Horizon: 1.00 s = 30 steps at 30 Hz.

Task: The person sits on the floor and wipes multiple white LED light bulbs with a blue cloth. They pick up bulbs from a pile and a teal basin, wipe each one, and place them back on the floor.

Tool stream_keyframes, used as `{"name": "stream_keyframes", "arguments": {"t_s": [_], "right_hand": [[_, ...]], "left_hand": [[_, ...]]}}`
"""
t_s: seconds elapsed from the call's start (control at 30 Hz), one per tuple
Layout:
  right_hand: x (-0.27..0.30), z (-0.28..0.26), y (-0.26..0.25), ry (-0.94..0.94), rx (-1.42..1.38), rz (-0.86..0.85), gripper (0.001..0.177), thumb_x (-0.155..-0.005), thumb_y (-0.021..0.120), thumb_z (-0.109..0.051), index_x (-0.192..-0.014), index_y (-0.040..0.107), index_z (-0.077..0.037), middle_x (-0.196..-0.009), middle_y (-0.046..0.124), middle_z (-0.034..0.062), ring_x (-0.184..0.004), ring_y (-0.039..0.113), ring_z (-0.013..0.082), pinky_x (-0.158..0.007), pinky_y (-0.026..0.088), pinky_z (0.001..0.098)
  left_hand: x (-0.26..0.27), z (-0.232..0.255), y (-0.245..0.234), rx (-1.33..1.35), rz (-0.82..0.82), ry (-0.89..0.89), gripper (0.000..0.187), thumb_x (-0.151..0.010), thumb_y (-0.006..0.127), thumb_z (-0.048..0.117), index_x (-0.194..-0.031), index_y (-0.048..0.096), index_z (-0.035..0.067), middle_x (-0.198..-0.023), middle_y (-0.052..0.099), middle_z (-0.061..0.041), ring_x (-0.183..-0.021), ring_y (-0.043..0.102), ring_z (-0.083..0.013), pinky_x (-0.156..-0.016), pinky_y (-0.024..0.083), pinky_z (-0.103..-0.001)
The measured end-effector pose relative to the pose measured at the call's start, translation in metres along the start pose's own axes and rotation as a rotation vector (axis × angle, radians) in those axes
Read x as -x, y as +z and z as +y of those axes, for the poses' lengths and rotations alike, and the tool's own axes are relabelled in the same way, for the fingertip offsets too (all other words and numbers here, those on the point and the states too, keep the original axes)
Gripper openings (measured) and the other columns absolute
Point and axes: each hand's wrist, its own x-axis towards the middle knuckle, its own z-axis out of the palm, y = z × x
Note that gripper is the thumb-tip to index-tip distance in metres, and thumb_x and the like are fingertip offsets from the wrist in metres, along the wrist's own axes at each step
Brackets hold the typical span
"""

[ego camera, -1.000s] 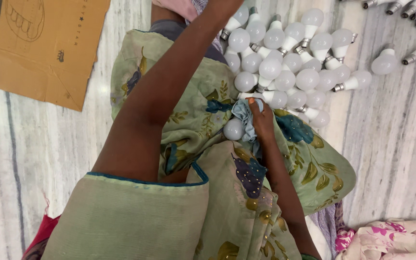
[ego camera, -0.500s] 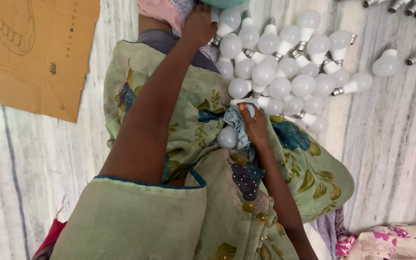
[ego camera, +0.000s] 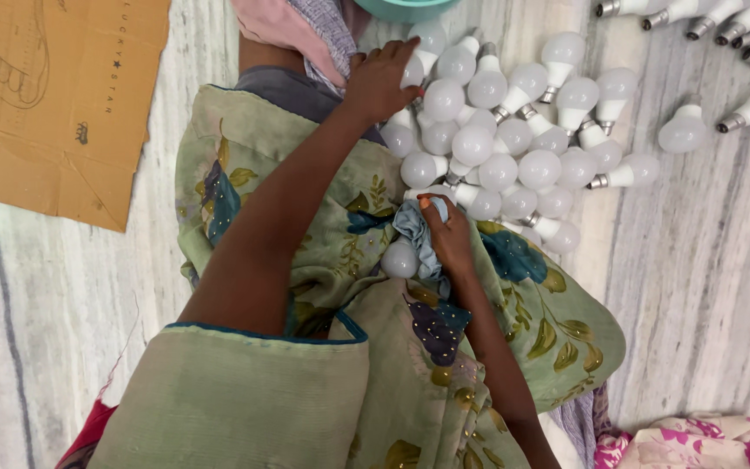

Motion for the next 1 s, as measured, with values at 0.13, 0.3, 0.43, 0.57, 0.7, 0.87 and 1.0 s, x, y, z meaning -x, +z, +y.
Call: {"name": "stream_keyframes", "arguments": {"t_s": [0.13,0.3,0.43,0.57,0.7,0.87,1.0], "right_hand": [[0.003,0.005,-0.002,-0.002,-0.024,0.008,0.037,-0.102,0.062,-0.036,-0.113,0.073,-0.002,-0.097,0.07,0.0032,-0.091,0.059,0.0124,-0.084,0.048,0.0282],[0.003,0.003,0.002,-0.032,-0.104,0.025,0.037,-0.103,0.06,-0.036,-0.113,0.072,-0.002,-0.099,0.071,0.0023,-0.092,0.06,0.0115,-0.086,0.048,0.0275],[0.007,0.009,0.002,0.004,-0.181,0.072,0.038,-0.105,0.059,-0.036,-0.114,0.073,-0.002,-0.097,0.069,0.0034,-0.09,0.058,0.0123,-0.083,0.048,0.0282],[0.018,0.019,0.001,-0.008,-0.192,0.154,0.034,-0.104,0.059,-0.033,-0.115,0.071,-0.003,-0.097,0.071,0.0055,-0.087,0.062,0.0128,-0.081,0.051,0.0275],[0.026,0.008,-0.012,-0.228,-0.146,0.388,0.031,-0.109,0.056,-0.028,-0.12,0.07,-0.002,-0.11,0.07,0.0057,-0.098,0.061,0.0115,-0.091,0.05,0.0268],[0.052,-0.026,-0.01,-0.122,-0.153,0.543,0.032,-0.104,0.055,-0.025,-0.13,0.064,-0.008,-0.126,0.069,0.0053,-0.074,0.047,0.0174,-0.067,0.039,0.0317],[0.068,-0.048,0.03,-0.689,0.473,0.265,0.032,-0.105,0.064,-0.027,-0.131,0.064,-0.008,-0.137,0.064,0.0105,-0.122,0.061,0.0271,-0.107,0.043,0.0405]], "left_hand": [[0.051,0.011,-0.016,0.499,0.209,0.02,0.087,-0.088,0.091,0.041,-0.148,0.038,0.005,-0.143,0.057,-0.018,-0.128,0.061,-0.0313,-0.105,0.05,-0.053],[0.136,0.041,-0.023,1.307,-0.285,-0.196,0.075,-0.083,0.087,0.028,-0.143,0.05,0.003,-0.13,0.068,-0.021,-0.112,0.069,-0.0258,-0.095,0.06,-0.038],[0.199,0.063,-0.019,1.524,-0.559,-0.531,0.064,-0.088,0.068,0.048,-0.14,0.054,0.014,-0.121,0.071,-0.011,-0.096,0.072,-0.0234,-0.068,0.062,-0.037],[0.215,0.079,0.004,1.629,-0.676,-0.635,0.063,-0.089,0.062,0.055,-0.137,0.054,0.016,-0.114,0.072,-0.012,-0.088,0.074,-0.0238,-0.057,0.061,-0.036],[0.194,0.07,0.02,1.782,-0.584,-0.47,0.062,-0.09,0.078,0.033,-0.142,0.053,0.011,-0.123,0.07,-0.01,-0.102,0.073,-0.0197,-0.073,0.064,-0.033],[0.191,0.052,0.034,1.797,-0.59,-0.521,0.057,-0.087,0.08,0.02,-0.136,0.055,0.009,-0.117,0.071,-0.008,-0.099,0.075,-0.0189,-0.07,0.062,-0.029],[0.199,0.048,0.057,1.762,-0.615,-0.616,0.04,-0.097,0.066,0.023,-0.132,0.058,0.005,-0.109,0.071,-0.008,-0.088,0.073,-0.0179,-0.064,0.061,-0.029]]}}
